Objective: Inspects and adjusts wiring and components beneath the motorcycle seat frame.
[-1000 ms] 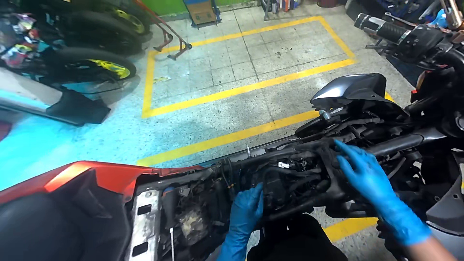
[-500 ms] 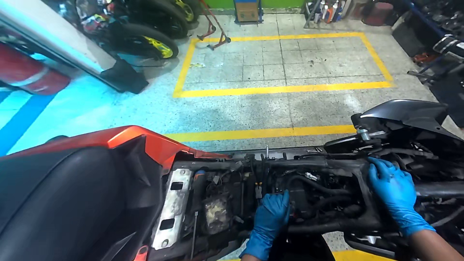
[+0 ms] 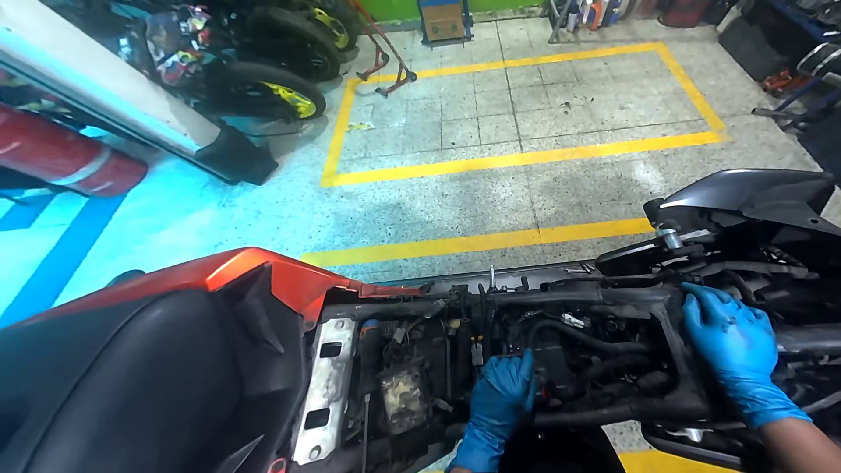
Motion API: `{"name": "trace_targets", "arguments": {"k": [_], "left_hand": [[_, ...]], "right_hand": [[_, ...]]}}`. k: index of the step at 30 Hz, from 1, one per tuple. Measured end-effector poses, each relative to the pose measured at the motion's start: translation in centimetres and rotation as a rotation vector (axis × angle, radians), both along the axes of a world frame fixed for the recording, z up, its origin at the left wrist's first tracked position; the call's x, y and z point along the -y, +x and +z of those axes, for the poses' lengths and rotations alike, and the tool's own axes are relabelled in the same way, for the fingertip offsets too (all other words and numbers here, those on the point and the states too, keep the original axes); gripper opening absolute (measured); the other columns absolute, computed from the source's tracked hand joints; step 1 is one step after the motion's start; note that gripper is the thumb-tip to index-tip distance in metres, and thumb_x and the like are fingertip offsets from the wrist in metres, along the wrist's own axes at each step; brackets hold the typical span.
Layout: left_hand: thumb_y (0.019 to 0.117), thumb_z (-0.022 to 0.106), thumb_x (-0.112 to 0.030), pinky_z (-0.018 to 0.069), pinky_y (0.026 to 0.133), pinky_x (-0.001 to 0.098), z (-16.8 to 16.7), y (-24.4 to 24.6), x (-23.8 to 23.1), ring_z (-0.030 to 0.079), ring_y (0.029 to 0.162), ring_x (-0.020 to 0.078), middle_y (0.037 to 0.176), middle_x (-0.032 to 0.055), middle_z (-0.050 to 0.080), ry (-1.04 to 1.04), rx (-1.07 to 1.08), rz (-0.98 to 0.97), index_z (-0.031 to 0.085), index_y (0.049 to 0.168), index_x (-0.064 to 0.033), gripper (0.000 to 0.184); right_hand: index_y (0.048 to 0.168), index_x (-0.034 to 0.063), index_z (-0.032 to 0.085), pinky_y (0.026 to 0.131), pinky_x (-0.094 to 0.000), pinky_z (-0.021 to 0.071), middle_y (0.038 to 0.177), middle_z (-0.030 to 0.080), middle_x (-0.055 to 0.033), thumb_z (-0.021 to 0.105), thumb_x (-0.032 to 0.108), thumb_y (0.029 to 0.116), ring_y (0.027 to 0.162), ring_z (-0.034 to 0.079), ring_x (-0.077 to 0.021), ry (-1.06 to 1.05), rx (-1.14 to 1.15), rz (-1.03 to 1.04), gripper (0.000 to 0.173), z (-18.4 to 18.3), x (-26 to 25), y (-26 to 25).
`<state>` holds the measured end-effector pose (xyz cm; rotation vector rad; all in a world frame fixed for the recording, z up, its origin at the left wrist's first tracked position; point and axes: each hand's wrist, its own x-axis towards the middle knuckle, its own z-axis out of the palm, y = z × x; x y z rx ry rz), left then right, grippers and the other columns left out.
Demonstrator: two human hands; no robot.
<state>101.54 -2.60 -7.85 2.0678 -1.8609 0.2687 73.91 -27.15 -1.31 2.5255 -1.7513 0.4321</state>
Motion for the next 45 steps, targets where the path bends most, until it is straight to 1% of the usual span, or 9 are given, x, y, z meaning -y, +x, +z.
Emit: {"name": "trace_targets", "arguments": {"k": [10, 14, 18, 22, 25, 27, 34, 40, 45], "left_hand": [[0.0943, 0.057, -0.028, 0.0582, 0.068, 0.0383, 0.1, -0.4, 0.4, 0.072, 0.068, 0.0208, 0.072, 0.0024, 0.073, 0.047, -0.013, 0.014, 0.080, 0.112, -0.0134, 0.032], [0.0943, 0.057, -0.031, 0.0573, 0.053, 0.0446, 1.5, -1.3, 0.6, 0.071, 0.057, 0.0252, 0.059, 0.0049, 0.067, 0.195, -0.134, 0.013, 0.080, 0.112, -0.0178, 0.032], [0.0967, 0.056, -0.032, 0.0572, 0.051, 0.0479, 2.4, -1.5, 0.5, 0.072, 0.059, 0.0273, 0.061, 0.0065, 0.068, 0.306, -0.189, -0.020, 0.079, 0.112, -0.0155, 0.032], [0.1046, 0.045, -0.033, 0.0589, 0.067, 0.0532, 3.9, -1.9, 1.0, 0.076, 0.078, 0.0335, 0.077, 0.0117, 0.075, 0.644, -0.235, -0.007, 0.069, 0.133, -0.0167, 0.041], [0.1044, 0.045, -0.032, 0.0592, 0.068, 0.0526, 3.9, -1.9, 1.4, 0.076, 0.079, 0.0332, 0.078, 0.0115, 0.075, 0.686, -0.221, -0.002, 0.066, 0.137, -0.0170, 0.042], [0.1063, 0.042, -0.032, 0.0592, 0.074, 0.0534, 4.2, -1.9, 1.7, 0.076, 0.085, 0.0344, 0.084, 0.0129, 0.076, 0.749, -0.234, 0.010, 0.063, 0.141, -0.0168, 0.043], [0.1061, 0.045, -0.030, 0.0600, 0.071, 0.0504, 3.6, -2.2, 1.5, 0.076, 0.083, 0.0325, 0.081, 0.0115, 0.076, 0.656, -0.183, 0.037, 0.066, 0.139, -0.0184, 0.041], [0.0997, 0.055, -0.029, 0.0591, 0.058, 0.0432, 2.0, -2.7, 0.7, 0.074, 0.065, 0.0256, 0.065, 0.0052, 0.071, 0.375, -0.055, 0.065, 0.076, 0.124, -0.0206, 0.033], [0.0974, 0.058, -0.029, 0.0581, 0.056, 0.0402, 1.3, -2.7, 0.6, 0.072, 0.062, 0.0229, 0.062, 0.0035, 0.069, 0.271, -0.011, 0.066, 0.078, 0.120, -0.0211, 0.031]], "right_hand": [[0.119, 0.0111, 0.075, 0.096, -0.0620, 0.0469, 0.121, 0.074, -0.0151, 0.041, 0.025, 0.1024, 0.110, 0.070, -0.0385, -0.026, -0.005, 0.000, 0.041, 0.1, 0.0, 0.1], [0.119, 0.0116, 0.075, 0.097, -0.0623, 0.0464, 0.121, 0.073, -0.0148, 0.041, 0.025, 0.1026, 0.111, 0.069, -0.0388, -0.010, -0.015, -0.007, 0.040, 0.0, 0.0, 0.1], [0.120, 0.0110, 0.075, 0.098, -0.0634, 0.0459, 0.124, 0.072, -0.0156, 0.042, 0.025, 0.1033, 0.114, 0.069, -0.0396, 0.014, -0.013, -0.010, 0.039, 0.3, 0.1, 0.2], [0.120, 0.0114, 0.075, 0.098, -0.0631, 0.0462, 0.123, 0.073, -0.0153, 0.042, 0.024, 0.1030, 0.113, 0.069, -0.0390, 0.008, -0.020, -0.016, 0.039, 0.3, -0.2, 0.3], [0.120, 0.0111, 0.075, 0.097, -0.0622, 0.0472, 0.122, 0.073, -0.0148, 0.042, 0.025, 0.1027, 0.112, 0.069, -0.0383, -0.011, -0.024, -0.020, 0.040, 0.2, -0.2, 0.4], [0.119, 0.0108, 0.075, 0.096, -0.0612, 0.0479, 0.121, 0.074, -0.0144, 0.042, 0.025, 0.1023, 0.111, 0.070, -0.0380, -0.021, -0.024, -0.017, 0.040, 0.2, -0.2, 0.5], [0.118, 0.0120, 0.075, 0.095, -0.0608, 0.0481, 0.121, 0.074, -0.0133, 0.042, 0.025, 0.1024, 0.111, 0.070, -0.0372, -0.038, -0.027, -0.012, 0.039, 0.0, -0.1, 0.4], [0.118, 0.0110, 0.075, 0.095, -0.0622, 0.0471, 0.121, 0.073, -0.0151, 0.042, 0.024, 0.1020, 0.110, 0.070, -0.0385, -0.026, -0.022, -0.016, 0.040, -0.1, -0.2, 0.1], [0.120, 0.0112, 0.075, 0.098, -0.0630, 0.0461, 0.123, 0.073, -0.0153, 0.043, 0.024, 0.1025, 0.112, 0.069, -0.0386, -0.006, -0.030, -0.024, 0.039, 0.2, -0.2, 0.2]]}}
